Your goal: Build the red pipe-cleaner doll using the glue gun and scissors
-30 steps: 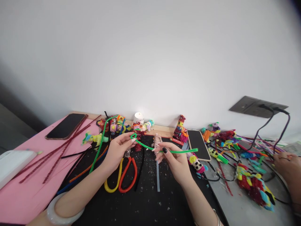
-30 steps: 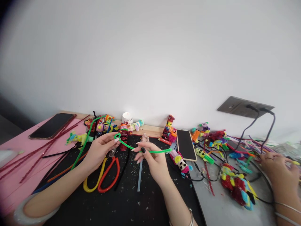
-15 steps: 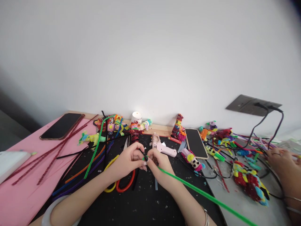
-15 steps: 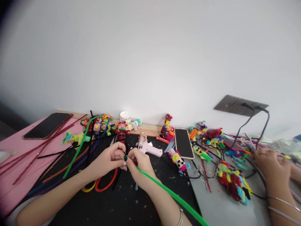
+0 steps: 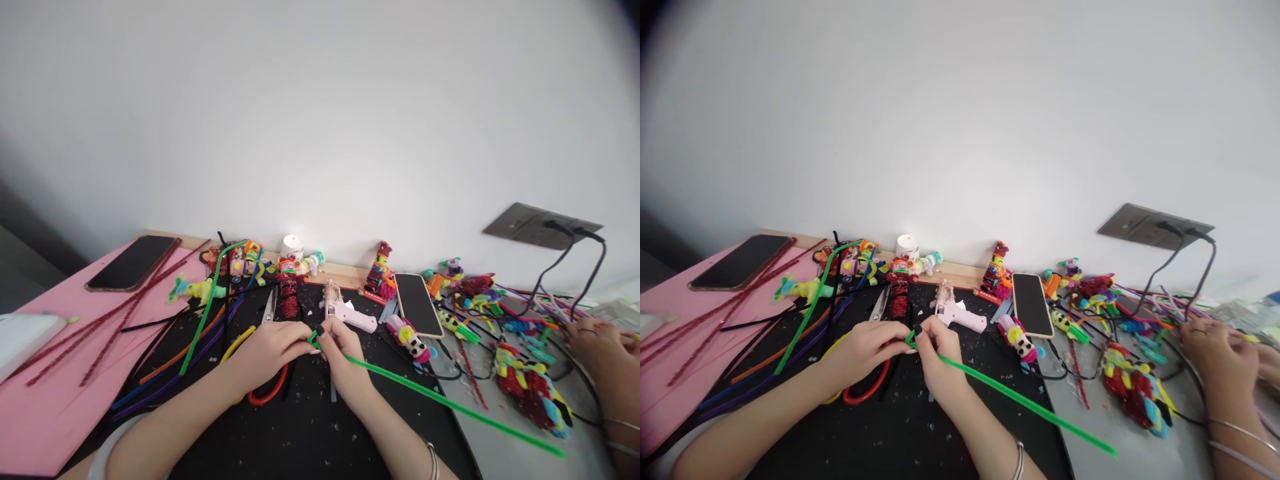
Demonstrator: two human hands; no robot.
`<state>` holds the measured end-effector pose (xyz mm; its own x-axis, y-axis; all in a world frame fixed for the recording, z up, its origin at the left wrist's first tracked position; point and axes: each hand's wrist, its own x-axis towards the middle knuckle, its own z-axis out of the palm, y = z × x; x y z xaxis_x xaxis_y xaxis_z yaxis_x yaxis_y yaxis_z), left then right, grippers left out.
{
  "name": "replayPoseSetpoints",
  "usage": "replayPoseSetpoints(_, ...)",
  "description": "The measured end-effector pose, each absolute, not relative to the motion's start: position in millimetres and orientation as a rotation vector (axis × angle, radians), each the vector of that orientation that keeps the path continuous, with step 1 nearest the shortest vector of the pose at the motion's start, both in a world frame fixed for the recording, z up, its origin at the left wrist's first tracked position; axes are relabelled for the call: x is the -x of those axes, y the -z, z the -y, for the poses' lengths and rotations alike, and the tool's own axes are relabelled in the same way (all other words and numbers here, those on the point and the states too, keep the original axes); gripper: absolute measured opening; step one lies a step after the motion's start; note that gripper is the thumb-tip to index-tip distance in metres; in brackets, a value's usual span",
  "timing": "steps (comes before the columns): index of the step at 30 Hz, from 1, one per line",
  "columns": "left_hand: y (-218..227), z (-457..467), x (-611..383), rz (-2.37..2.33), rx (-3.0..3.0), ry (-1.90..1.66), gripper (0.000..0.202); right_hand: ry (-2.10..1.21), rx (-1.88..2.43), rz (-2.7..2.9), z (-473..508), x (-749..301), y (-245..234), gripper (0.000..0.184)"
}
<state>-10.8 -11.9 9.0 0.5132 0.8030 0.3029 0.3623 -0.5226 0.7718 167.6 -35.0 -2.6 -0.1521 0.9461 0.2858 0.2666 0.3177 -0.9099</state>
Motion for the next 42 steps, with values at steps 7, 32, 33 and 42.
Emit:
replayPoseSetpoints(7,-8.1,11.7,13.6,-0.877,-2.241,-0.948,0.019,-0.827,1.137,1.669,37.5,-165.2,6.7,0.018)
replayPoseSetpoints(32,-5.6,13.1,12.4,-0.863,-2.72,-0.945,0.033,-0.964,1.212,1.501,38.5,-162.9,9.1,0.027)
replayPoseSetpoints(33,-5.6,13.0,12.8,-0.876,-2.695,-0.933,0.032,-0.962,1.201,1.51,38.5,-163.3,9.8,0.026)
replayPoseSetpoints(42,-8.8,12.0,14.2,-0.927,-2.478,-0.791,0.025,-0.938,1.118,1.565,36.6,-166.2,11.1,0.024)
